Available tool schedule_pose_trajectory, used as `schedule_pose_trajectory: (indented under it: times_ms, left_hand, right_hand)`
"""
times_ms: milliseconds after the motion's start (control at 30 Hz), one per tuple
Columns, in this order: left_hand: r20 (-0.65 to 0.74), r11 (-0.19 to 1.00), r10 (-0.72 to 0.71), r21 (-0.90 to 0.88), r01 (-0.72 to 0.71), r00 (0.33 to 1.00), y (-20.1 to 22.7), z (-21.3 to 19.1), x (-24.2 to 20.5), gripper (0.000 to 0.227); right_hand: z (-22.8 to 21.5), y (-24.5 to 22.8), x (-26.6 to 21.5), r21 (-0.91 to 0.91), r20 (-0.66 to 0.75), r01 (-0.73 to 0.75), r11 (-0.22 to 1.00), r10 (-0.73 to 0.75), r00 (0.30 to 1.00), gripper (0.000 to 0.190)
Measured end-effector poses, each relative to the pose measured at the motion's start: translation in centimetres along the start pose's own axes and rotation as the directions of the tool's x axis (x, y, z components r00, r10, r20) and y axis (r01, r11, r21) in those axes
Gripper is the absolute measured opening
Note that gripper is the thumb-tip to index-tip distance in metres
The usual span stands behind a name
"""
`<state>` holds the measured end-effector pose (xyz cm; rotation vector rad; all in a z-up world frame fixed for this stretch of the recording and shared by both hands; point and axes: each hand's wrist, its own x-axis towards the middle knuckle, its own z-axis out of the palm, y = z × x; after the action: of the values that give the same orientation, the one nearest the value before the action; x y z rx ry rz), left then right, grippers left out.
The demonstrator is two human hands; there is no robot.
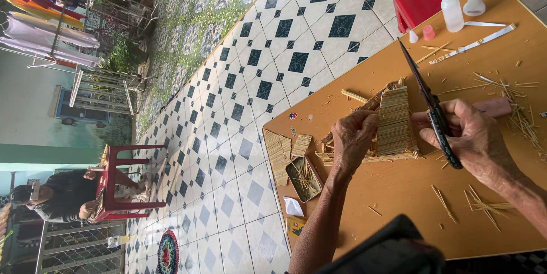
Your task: The person constructs a wooden model house using small sticks, applying glue and trimming the sticks with shears.
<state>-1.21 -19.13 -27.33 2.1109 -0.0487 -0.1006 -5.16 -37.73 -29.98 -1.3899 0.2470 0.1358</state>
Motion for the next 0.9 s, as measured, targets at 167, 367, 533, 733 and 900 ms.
schedule_pose_trajectory:
  times_ms: [167, 367, 533, 733, 900]
  left_hand:
    - [0.008, 1.0, -0.011, -0.007, 0.011, 1.0, -0.2, 0.0, -0.1, 0.021]
    - [0.018, 0.999, -0.012, -0.049, 0.013, 1.0, 0.1, -0.2, -0.4, 0.02]
    - [0.013, 0.999, 0.01, -0.05, -0.01, 1.0, 0.1, -0.1, -0.4, 0.02]
    - [0.02, 0.998, 0.012, -0.058, -0.011, 1.0, -0.4, -0.1, -0.3, 0.024]
    - [0.069, 0.994, -0.042, -0.101, 0.049, 0.997, -1.0, -0.2, -0.1, 0.033]
  right_hand:
    - [-2.0, 1.8, -0.8, -0.383, -0.062, 0.11, 0.917, -0.144, 0.988, 0.038]
    - [-4.4, 5.8, -1.2, -0.444, -0.078, 0.462, 0.768, -0.547, 0.833, 0.045]
    - [-4.3, 4.9, -4.5, -0.42, -0.116, 0.104, 0.901, -0.167, 0.979, 0.049]
    - [-3.4, 1.1, -6.6, -0.588, -0.151, -0.096, 0.803, 0.007, 0.988, 0.051]
    - [-5.6, 4.8, -5.3, -0.75, -0.14, 0.04, 0.661, -0.217, 0.966, 0.057]
